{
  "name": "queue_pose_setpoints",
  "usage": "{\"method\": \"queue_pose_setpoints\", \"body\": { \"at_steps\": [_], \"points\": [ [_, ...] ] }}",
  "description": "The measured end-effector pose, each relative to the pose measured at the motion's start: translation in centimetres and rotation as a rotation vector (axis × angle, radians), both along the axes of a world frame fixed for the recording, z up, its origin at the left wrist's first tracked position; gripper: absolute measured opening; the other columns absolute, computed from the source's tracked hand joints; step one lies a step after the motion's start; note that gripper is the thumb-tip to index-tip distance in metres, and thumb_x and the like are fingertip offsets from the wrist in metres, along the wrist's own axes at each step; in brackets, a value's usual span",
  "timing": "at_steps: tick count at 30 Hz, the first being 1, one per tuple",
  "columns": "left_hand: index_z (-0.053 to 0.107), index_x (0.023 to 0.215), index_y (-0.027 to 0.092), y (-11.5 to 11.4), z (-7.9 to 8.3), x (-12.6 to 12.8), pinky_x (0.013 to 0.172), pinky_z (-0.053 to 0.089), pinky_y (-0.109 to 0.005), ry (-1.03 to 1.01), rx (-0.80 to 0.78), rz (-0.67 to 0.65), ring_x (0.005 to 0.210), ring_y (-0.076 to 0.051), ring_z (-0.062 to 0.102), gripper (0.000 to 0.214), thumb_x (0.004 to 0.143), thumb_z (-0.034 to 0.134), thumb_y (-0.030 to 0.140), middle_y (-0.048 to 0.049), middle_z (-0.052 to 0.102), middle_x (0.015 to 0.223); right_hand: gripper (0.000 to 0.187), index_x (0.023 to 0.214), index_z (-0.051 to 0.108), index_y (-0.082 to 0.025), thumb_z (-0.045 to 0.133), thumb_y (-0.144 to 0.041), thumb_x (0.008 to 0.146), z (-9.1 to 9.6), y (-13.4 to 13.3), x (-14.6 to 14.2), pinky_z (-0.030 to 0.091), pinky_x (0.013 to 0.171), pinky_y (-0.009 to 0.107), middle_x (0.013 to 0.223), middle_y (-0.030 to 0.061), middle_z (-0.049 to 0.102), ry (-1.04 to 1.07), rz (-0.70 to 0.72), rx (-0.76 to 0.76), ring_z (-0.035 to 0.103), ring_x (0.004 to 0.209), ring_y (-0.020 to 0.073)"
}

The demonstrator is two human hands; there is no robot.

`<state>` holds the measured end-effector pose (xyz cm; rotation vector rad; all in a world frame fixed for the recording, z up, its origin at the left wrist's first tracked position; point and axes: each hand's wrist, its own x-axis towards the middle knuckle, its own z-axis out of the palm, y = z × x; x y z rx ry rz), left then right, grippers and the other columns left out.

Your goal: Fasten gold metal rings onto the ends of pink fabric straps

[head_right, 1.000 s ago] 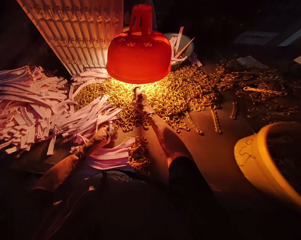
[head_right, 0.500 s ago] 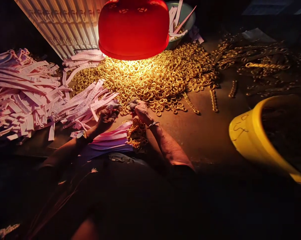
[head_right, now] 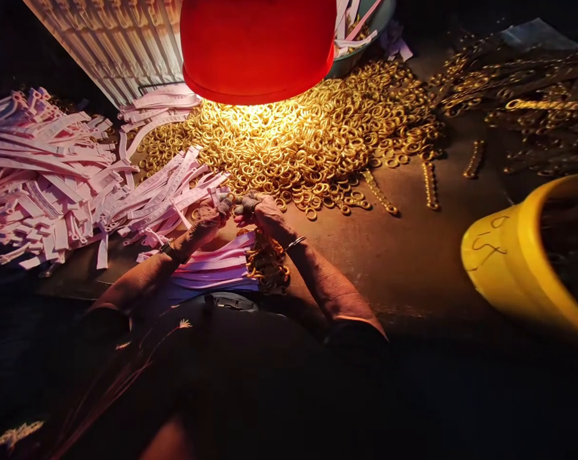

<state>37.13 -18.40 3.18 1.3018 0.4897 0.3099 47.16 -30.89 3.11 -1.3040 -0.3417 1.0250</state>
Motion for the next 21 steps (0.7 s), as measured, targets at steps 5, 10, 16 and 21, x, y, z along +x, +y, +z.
{"method": "queue_pose_setpoints", "body": {
  "at_steps": [5, 10, 16, 21],
  "points": [
    [0.053, 0.065, 0.017, -0.3, 0.8, -0.2, 0.043, 0.016, -0.02, 0.145, -0.121, 0.066, 0.041, -0.003, 0.03, 0.044, 0.075, 0.089, 0.04, 0.0053, 0.046, 0.049, 0.043, 0.089, 0.059, -0.019, 0.077, -0.055, 0.074, -0.1, 0.2, -0.3, 0.048, 0.041, 0.021, 0.061, 0.0003, 0.062, -0.2, 0.014, -0.029, 0.057, 0.048, 0.0116],
    [0.055, 0.064, 0.017, -0.9, 0.1, -0.3, 0.044, 0.026, -0.019, 0.009, -0.019, 0.066, 0.047, -0.005, 0.042, 0.049, 0.069, 0.094, 0.048, 0.0033, 0.054, 0.053, 0.025, 0.086, 0.062, -0.018, 0.066, -0.042, 0.082, 0.8, -0.2, -0.2, 0.04, 0.041, 0.02, 0.052, -0.0014, 0.055, -0.503, 0.01, -0.147, 0.052, 0.045, 0.011],
    [0.059, 0.066, 0.017, -0.6, 0.0, -0.9, 0.042, 0.028, -0.021, -0.039, 0.051, 0.044, 0.041, -0.004, 0.037, 0.047, 0.073, 0.091, 0.051, 0.0047, 0.051, 0.048, 0.025, 0.089, 0.062, -0.02, 0.065, -0.044, 0.084, 0.9, -0.2, -0.3, 0.044, 0.046, 0.022, 0.06, 0.0003, 0.058, -0.52, 0.001, -0.127, 0.053, 0.052, 0.0126],
    [0.071, 0.091, 0.017, 0.4, 0.7, -1.6, 0.042, 0.032, -0.02, 0.032, 0.031, 0.125, 0.044, -0.007, 0.045, 0.034, 0.081, 0.085, 0.046, 0.003, 0.059, 0.056, 0.041, 0.084, 0.056, -0.022, 0.074, -0.058, 0.078, -0.4, 0.2, 0.5, 0.049, 0.048, 0.024, 0.064, 0.0, 0.06, -0.22, -0.044, -0.038, 0.054, 0.053, 0.0122]
  ]
}}
